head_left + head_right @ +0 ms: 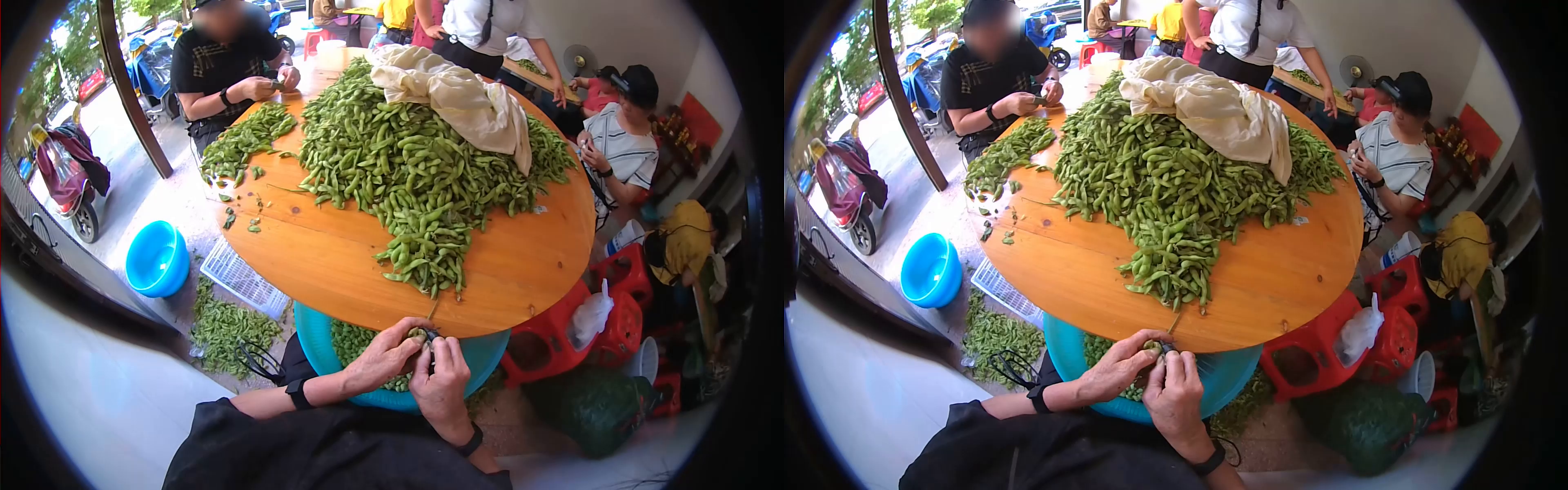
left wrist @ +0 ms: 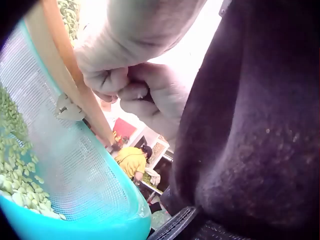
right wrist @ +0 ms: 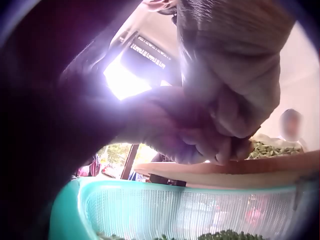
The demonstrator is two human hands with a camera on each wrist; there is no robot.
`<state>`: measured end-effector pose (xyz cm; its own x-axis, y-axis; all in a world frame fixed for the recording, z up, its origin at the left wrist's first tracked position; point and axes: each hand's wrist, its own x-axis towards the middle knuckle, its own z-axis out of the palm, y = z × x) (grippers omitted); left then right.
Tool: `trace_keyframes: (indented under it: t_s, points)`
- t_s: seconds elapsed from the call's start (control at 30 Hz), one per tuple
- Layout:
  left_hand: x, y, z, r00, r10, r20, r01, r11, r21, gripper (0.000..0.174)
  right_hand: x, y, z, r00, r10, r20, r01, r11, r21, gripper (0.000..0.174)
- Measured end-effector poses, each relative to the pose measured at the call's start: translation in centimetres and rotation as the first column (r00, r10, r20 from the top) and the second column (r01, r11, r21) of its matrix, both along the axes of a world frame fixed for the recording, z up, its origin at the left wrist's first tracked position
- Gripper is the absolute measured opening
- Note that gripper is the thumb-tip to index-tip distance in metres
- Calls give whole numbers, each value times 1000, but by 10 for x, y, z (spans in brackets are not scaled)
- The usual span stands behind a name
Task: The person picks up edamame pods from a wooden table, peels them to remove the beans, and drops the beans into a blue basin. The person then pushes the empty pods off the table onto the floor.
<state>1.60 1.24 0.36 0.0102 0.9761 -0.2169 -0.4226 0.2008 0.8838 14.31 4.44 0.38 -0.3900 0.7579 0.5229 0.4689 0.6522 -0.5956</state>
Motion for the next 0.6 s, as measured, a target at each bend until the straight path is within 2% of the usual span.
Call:
trace_keyframes:
  t_s: [0.07, 0.23, 0.3, 0.43, 0.5, 0.53, 0.57, 0.6]
  points:
    - [1, 0, -5, 988, 11, 152, -14, 1000, 17, 26, -1, 1, 2, 1000, -10, -24, 10, 1000, 16, 12]
    - [-7, -1, -8, 986, -29, 166, 26, 999, 25, 29, -3, 2, 3, 998, 24, -60, -21, 999, 45, 9]
    - [-9, -2, -16, 994, -58, 95, 59, 998, -2, 37, -3, 2, -2, 998, 29, -55, -27, 998, 50, 9]
    - [-6, -5, -9, 986, -61, 153, 55, 998, 41, 46, 11, 7, 5, 997, 31, -66, -31, 1000, 6, 8]
    - [-7, -6, -6, 990, -115, 80, 104, 985, 135, 50, 30, 11, 17, 997, -80, -14, 80, 996, 25, 3]
    - [-12, -6, -12, 980, -188, -70, 197, 967, 160, 40, 43, 14, 26, 991, -132, 22, 131, 990, 48, 6]
    - [-19, -7, -11, 980, -187, -69, 196, 967, 161, 40, 63, 22, 22, 979, -200, 42, 198, 979, 54, 3]
    - [-28, -5, -6, 878, -309, -366, 405, 886, 223, 34, 79, 28, 22, 954, -299, 34, 295, 951, 97, 2]
